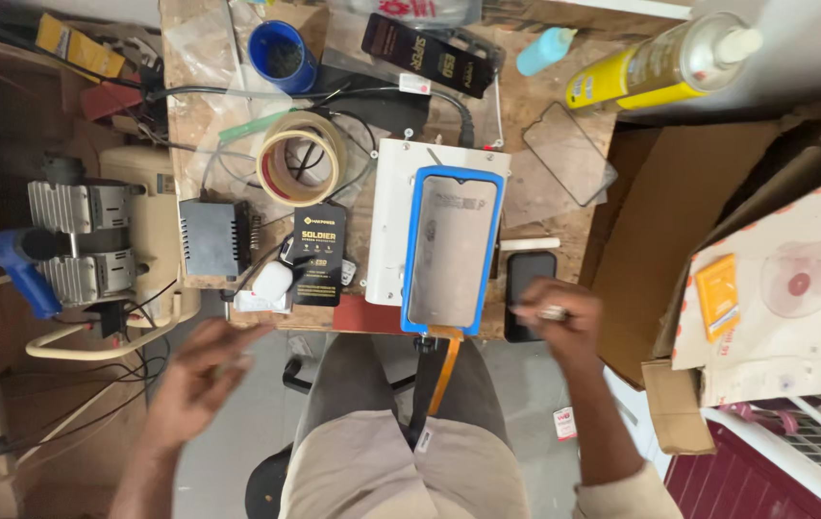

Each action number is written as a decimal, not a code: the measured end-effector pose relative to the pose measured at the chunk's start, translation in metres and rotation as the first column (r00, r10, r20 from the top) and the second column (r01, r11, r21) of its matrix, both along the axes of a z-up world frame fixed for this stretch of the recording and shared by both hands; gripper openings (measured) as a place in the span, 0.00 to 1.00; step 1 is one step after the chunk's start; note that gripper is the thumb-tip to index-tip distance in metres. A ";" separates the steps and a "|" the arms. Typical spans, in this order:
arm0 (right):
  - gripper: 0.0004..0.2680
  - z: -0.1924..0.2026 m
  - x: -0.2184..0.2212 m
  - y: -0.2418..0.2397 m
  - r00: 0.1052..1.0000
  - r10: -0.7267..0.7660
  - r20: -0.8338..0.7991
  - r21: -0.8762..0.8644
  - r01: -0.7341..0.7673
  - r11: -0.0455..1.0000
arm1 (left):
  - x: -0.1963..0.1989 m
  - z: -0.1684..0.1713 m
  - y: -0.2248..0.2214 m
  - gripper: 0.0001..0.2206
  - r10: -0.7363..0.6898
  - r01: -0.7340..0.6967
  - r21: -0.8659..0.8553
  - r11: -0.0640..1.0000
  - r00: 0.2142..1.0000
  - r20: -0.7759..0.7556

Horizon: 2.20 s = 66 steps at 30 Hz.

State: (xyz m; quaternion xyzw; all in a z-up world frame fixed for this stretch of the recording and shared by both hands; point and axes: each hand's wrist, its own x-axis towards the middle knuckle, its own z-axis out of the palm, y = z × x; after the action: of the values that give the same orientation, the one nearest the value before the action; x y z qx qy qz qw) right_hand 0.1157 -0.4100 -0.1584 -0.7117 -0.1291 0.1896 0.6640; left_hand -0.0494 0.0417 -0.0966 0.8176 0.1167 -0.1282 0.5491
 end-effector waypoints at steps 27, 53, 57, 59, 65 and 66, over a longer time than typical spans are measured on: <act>0.05 0.015 0.010 -0.011 0.958 -0.270 -0.099 0.002 0.271 0.963 | -0.057 -0.004 -0.043 0.22 0.043 -0.057 -0.174 0.983 0.995 -0.086; 0.05 -0.044 -0.128 -0.088 0.739 -0.546 -0.393 -0.293 0.463 0.837 | -0.032 -0.018 -0.071 0.10 -0.158 0.145 0.184 0.972 0.986 0.059; 0.06 -0.070 -0.129 -0.074 0.634 -0.655 -0.411 -0.401 0.519 0.755 | -0.034 -0.100 -0.105 0.05 0.184 -0.176 0.220 0.960 0.983 -0.020; 0.06 -0.080 -0.134 -0.067 0.691 -0.638 -0.340 -0.476 0.459 0.750 | -0.027 -0.147 -0.115 0.04 0.471 -0.467 0.079 0.881 0.881 -0.037; 0.05 -0.103 -0.153 -0.025 0.770 -0.551 -0.322 -0.666 0.229 0.710 | -0.026 -0.236 -0.122 0.05 0.854 -0.864 -0.325 0.386 0.467 -0.229; 0.05 -0.105 -0.156 -0.021 0.760 -0.556 -0.337 -0.695 0.198 0.692 | -0.028 -0.239 -0.120 0.04 0.861 -0.855 -0.377 0.356 0.457 -0.224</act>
State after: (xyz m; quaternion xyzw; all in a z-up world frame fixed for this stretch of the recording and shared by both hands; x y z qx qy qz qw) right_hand -0.0400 -0.4309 -0.2637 -0.8198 0.2821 0.2601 0.4250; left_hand -0.0770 -0.0779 -0.3355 0.4896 0.4899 0.1593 0.7035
